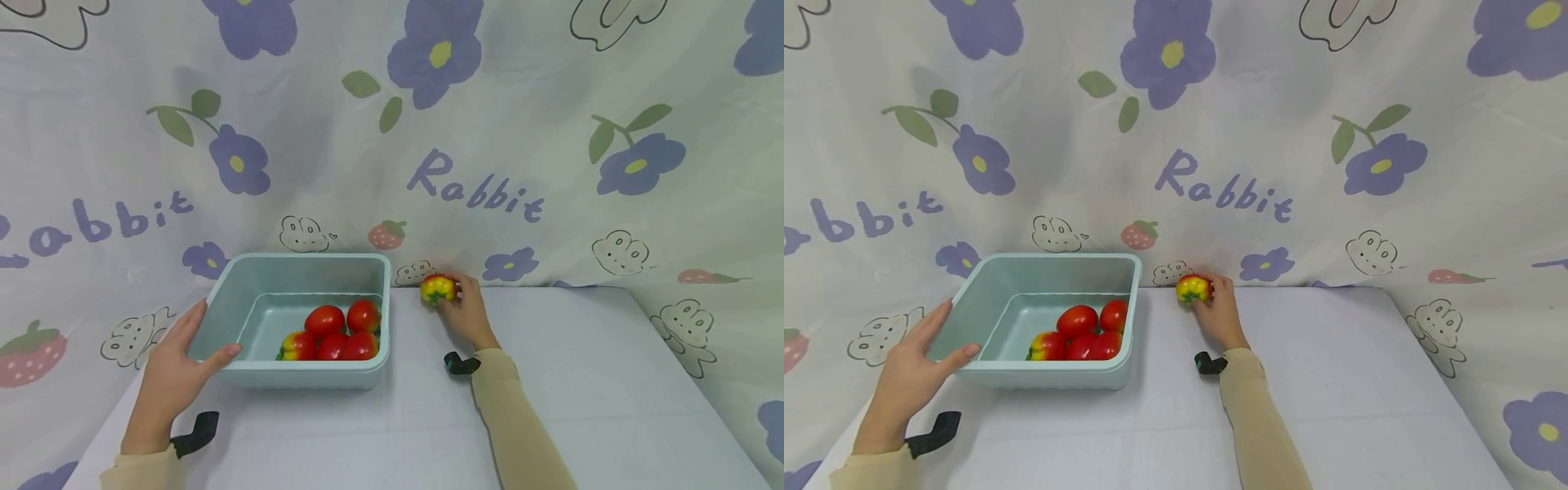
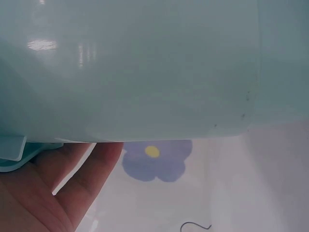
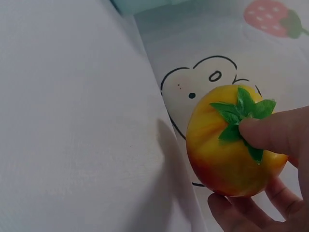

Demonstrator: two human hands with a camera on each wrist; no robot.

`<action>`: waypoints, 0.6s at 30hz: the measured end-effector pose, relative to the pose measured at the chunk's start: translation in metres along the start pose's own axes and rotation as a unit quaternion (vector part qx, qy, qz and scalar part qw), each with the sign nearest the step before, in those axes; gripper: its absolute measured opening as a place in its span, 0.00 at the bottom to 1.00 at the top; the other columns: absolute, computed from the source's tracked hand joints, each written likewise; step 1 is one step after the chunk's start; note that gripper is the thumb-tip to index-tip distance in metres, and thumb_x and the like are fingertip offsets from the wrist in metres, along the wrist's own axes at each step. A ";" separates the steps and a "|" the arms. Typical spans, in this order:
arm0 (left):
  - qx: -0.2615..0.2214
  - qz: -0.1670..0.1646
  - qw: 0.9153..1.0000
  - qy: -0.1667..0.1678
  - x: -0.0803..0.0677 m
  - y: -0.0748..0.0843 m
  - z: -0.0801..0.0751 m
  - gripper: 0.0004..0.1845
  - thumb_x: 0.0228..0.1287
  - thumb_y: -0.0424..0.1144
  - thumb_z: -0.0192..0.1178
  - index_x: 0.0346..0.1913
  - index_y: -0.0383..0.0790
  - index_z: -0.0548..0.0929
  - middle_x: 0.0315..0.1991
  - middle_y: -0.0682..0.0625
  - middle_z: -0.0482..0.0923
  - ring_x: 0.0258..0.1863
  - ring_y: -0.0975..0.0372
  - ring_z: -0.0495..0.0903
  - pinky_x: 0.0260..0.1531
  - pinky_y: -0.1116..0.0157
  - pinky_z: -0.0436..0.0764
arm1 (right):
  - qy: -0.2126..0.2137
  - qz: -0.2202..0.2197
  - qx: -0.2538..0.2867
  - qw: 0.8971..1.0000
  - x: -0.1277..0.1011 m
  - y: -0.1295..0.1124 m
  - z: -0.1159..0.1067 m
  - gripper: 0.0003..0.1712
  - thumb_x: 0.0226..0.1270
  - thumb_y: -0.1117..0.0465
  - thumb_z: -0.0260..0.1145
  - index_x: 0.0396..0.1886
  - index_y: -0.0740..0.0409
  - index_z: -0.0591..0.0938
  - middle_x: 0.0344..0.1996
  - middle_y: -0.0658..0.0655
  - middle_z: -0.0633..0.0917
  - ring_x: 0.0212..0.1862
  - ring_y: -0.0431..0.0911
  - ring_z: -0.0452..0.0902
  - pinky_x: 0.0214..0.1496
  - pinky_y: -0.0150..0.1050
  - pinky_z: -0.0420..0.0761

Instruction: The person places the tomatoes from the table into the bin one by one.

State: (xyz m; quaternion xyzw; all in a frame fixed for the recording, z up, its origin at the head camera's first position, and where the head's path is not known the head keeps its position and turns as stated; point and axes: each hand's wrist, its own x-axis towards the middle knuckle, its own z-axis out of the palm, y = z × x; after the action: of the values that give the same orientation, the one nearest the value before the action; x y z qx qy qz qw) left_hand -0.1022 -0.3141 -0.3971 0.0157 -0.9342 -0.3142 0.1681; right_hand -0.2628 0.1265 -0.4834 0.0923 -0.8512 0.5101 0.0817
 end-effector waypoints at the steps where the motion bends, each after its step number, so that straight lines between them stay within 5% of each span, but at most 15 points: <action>1: 0.000 -0.001 1.000 0.000 0.000 0.000 0.000 0.52 0.62 0.51 0.70 0.80 0.36 0.52 0.76 0.31 0.54 0.72 0.32 0.55 0.60 0.27 0.60 | 0.005 -0.001 0.003 1.000 0.000 -0.001 0.000 0.29 0.66 0.68 0.67 0.66 0.61 0.71 0.62 0.65 0.67 0.61 0.59 0.69 0.66 0.52 0.76; 18: 0.004 -0.013 1.000 -0.008 -0.001 0.002 0.000 0.53 0.62 0.53 0.69 0.80 0.36 0.51 0.76 0.30 0.54 0.73 0.32 0.54 0.60 0.26 0.59 | 0.046 -0.050 0.051 0.996 -0.003 -0.023 -0.007 0.27 0.66 0.65 0.70 0.64 0.53 0.76 0.62 0.59 0.71 0.58 0.54 0.71 0.57 0.50 0.83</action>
State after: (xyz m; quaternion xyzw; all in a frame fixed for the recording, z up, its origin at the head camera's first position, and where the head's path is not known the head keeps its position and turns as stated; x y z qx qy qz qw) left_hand -0.1011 -0.3125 -0.3961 0.0256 -0.9366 -0.3124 0.1569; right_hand -0.2540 0.1225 -0.4611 0.1158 -0.8138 0.5517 0.1411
